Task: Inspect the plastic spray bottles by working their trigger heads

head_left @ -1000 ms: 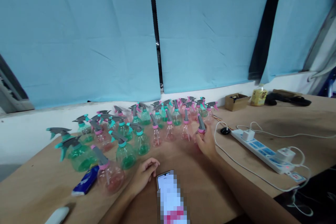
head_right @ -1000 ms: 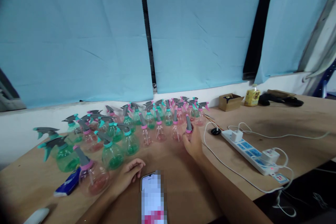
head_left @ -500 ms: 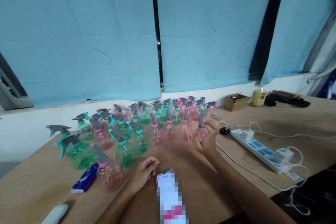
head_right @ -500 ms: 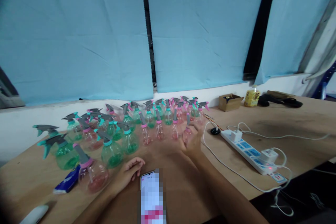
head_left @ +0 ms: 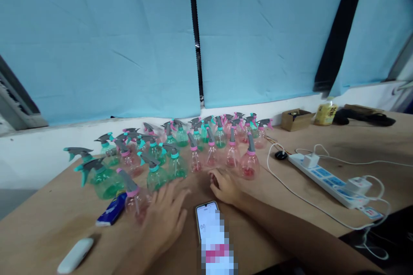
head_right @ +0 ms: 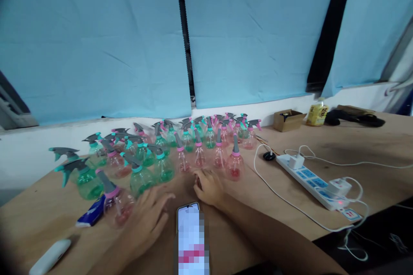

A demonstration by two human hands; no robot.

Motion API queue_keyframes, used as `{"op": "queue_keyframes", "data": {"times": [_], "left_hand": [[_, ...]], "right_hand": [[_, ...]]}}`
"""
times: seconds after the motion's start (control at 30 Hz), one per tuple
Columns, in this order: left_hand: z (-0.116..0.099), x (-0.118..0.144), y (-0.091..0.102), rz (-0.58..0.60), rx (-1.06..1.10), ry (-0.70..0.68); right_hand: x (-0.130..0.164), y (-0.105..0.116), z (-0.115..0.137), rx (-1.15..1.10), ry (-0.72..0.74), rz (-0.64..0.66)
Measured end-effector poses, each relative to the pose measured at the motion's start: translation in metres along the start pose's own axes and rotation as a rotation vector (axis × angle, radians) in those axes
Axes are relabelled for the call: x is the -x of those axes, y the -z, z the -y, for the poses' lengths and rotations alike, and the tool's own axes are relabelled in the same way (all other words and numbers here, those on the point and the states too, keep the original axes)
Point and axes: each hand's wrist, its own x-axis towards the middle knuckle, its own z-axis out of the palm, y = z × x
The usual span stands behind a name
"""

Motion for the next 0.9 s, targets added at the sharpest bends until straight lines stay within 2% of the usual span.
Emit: {"op": "queue_keyframes", "data": {"times": [0.1, 0.17, 0.27, 0.3, 0.4, 0.47, 0.63, 0.77, 0.83, 0.9], "left_hand": [[0.032, 0.002, 0.033, -0.234, -0.308, -0.056], [0.064, 0.003, 0.060, -0.289, -0.390, -0.166], [0.111, 0.003, 0.095, -0.190, -0.443, -0.394], [0.123, 0.004, 0.103, -0.128, -0.456, -0.393], [0.145, 0.006, 0.112, -0.061, -0.428, -0.350], [0.149, 0.009, 0.110, -0.034, -0.410, -0.338], [0.141, 0.008, 0.098, -0.098, -0.401, -0.340], [0.121, -0.003, 0.094, -0.133, -0.373, -0.403], [0.108, -0.010, 0.094, -0.111, -0.332, -0.405], [0.095, -0.018, 0.092, -0.142, -0.276, -0.387]], "right_hand": [[0.001, 0.000, 0.000, -0.003, -0.007, 0.033], [0.001, 0.001, 0.001, -0.003, -0.019, 0.040], [0.000, 0.002, 0.001, 0.015, -0.030, 0.039], [0.000, 0.002, 0.001, 0.019, -0.029, 0.041], [-0.001, 0.002, 0.002, 0.015, -0.018, 0.063], [-0.001, 0.002, 0.002, -0.001, -0.014, 0.066], [-0.002, -0.003, -0.002, -0.083, -0.007, 0.080], [-0.005, -0.006, -0.002, -0.108, 0.026, 0.086], [-0.008, -0.002, 0.001, -0.098, 0.047, 0.037], [-0.012, 0.005, 0.006, -0.096, 0.066, -0.016]]}}
